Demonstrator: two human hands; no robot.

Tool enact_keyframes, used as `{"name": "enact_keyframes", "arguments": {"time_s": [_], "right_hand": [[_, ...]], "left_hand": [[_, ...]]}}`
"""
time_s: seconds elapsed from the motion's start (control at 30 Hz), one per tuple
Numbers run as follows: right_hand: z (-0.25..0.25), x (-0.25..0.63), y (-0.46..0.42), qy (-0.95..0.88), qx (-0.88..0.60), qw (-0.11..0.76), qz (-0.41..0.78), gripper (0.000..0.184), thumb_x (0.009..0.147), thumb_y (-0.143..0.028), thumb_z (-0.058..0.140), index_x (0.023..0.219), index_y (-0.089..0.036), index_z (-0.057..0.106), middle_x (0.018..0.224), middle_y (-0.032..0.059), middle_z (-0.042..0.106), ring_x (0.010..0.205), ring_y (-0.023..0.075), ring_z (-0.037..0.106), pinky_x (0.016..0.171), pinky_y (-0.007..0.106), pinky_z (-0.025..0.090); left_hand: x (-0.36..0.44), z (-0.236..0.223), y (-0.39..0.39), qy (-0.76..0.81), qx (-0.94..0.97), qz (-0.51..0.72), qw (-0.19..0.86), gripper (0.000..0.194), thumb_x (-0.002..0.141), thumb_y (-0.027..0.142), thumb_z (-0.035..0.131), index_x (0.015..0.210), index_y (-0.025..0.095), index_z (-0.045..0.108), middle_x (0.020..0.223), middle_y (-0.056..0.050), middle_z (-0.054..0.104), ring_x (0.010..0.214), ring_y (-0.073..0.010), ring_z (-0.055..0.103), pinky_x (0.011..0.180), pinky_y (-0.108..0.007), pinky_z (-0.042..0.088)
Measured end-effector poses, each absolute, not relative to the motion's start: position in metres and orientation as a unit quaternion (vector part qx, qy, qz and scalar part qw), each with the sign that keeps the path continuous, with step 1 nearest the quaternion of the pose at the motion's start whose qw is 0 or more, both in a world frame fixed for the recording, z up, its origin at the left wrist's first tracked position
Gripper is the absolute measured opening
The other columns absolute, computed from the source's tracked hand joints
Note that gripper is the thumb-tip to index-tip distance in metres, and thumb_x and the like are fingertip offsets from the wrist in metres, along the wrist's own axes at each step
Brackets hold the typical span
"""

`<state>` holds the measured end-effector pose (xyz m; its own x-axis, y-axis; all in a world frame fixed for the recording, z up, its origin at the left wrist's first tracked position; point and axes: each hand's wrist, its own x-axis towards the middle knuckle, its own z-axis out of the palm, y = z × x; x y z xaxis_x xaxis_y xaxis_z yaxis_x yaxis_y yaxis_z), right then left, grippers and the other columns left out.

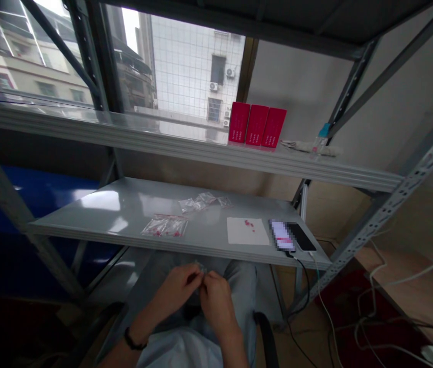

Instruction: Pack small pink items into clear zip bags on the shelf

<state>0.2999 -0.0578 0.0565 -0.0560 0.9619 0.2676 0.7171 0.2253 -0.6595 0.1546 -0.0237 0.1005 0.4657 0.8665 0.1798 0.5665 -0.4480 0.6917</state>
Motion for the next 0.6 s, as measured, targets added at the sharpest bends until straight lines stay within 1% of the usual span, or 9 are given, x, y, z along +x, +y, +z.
{"name": "enact_keyframes", "arguments": {"time_s": [0.07,0.17,0.23,0.3,0.37,0.4,0.43,0.5,0.6], "right_hand": [[0.058,0.303,-0.057,-0.671,-0.604,0.386,0.188,0.030,0.085,-0.007,0.051,0.094,-0.020,0.076,0.083,0.0058,0.068,0.080,0.0200,0.065,0.072,0.027,0.044],[0.063,0.309,-0.059,-0.620,-0.606,0.447,0.220,0.030,0.084,-0.019,0.060,0.109,-0.023,0.076,0.079,0.0032,0.066,0.072,0.0201,0.061,0.067,0.028,0.043],[0.067,0.308,-0.060,-0.586,-0.593,0.487,0.262,0.033,0.083,-0.027,0.065,0.114,-0.023,0.075,0.077,0.0023,0.065,0.069,0.0198,0.059,0.065,0.029,0.044],[0.069,0.302,-0.061,-0.553,-0.563,0.527,0.316,0.035,0.082,-0.031,0.066,0.116,-0.023,0.073,0.085,0.0037,0.067,0.075,0.0211,0.060,0.071,0.030,0.047],[0.068,0.288,-0.060,-0.532,-0.526,0.560,0.355,0.027,0.082,-0.031,0.065,0.106,-0.022,0.075,0.094,0.0054,0.069,0.086,0.0227,0.062,0.081,0.033,0.049],[0.066,0.280,-0.060,-0.524,-0.511,0.576,0.364,0.020,0.083,-0.032,0.065,0.098,-0.022,0.074,0.097,0.0059,0.069,0.092,0.0232,0.062,0.086,0.033,0.048],[0.063,0.271,-0.060,-0.512,-0.498,0.594,0.371,0.016,0.084,-0.033,0.063,0.091,-0.022,0.072,0.099,0.0060,0.069,0.096,0.0234,0.062,0.089,0.034,0.048],[0.055,0.254,-0.059,-0.456,-0.481,0.639,0.390,0.016,0.087,-0.037,0.056,0.086,-0.023,0.065,0.099,0.0056,0.068,0.099,0.0229,0.062,0.091,0.035,0.049],[0.042,0.237,-0.055,-0.306,-0.427,0.719,0.455,0.016,0.087,-0.041,0.055,0.091,-0.026,0.057,0.099,0.0035,0.070,0.097,0.0222,0.067,0.090,0.038,0.052]], "left_hand": [[0.152,0.091,-0.032,0.416,0.786,0.293,0.350,0.038,0.093,0.037,0.049,0.062,0.020,0.063,0.062,-0.001,0.064,0.060,-0.0180,0.058,0.059,-0.027,0.035],[0.147,0.070,-0.044,0.369,0.719,0.282,0.517,0.048,0.091,0.054,0.055,0.061,0.019,0.068,0.056,-0.001,0.064,0.055,-0.0173,0.057,0.055,-0.026,0.037],[0.150,0.057,-0.048,0.321,0.619,0.336,0.633,0.046,0.086,0.060,0.061,0.075,0.018,0.074,0.070,-0.005,0.072,0.066,-0.0199,0.064,0.062,-0.028,0.045],[0.158,0.049,-0.046,0.264,0.475,0.438,0.717,0.048,0.080,0.064,0.066,0.094,0.020,0.076,0.093,-0.009,0.077,0.086,-0.0240,0.069,0.077,-0.033,0.052],[0.169,0.050,-0.040,0.225,0.327,0.515,0.760,0.052,0.076,0.061,0.072,0.109,0.022,0.073,0.111,-0.011,0.075,0.102,-0.0263,0.069,0.090,-0.038,0.053],[0.175,0.053,-0.036,0.222,0.268,0.541,0.765,0.051,0.075,0.057,0.075,0.113,0.023,0.070,0.114,-0.010,0.074,0.103,-0.0259,0.070,0.092,-0.039,0.054],[0.179,0.056,-0.033,0.231,0.222,0.564,0.761,0.049,0.074,0.050,0.078,0.115,0.024,0.068,0.112,-0.009,0.074,0.101,-0.0246,0.071,0.091,-0.038,0.055],[0.186,0.065,-0.027,0.258,0.168,0.601,0.737,0.046,0.073,0.037,0.080,0.114,0.025,0.064,0.099,-0.004,0.075,0.089,-0.0203,0.073,0.083,-0.034,0.058],[0.189,0.072,-0.025,0.287,0.156,0.629,0.706,0.050,0.069,0.027,0.082,0.113,0.026,0.059,0.081,0.002,0.072,0.073,-0.0163,0.071,0.068,-0.028,0.057]]}}
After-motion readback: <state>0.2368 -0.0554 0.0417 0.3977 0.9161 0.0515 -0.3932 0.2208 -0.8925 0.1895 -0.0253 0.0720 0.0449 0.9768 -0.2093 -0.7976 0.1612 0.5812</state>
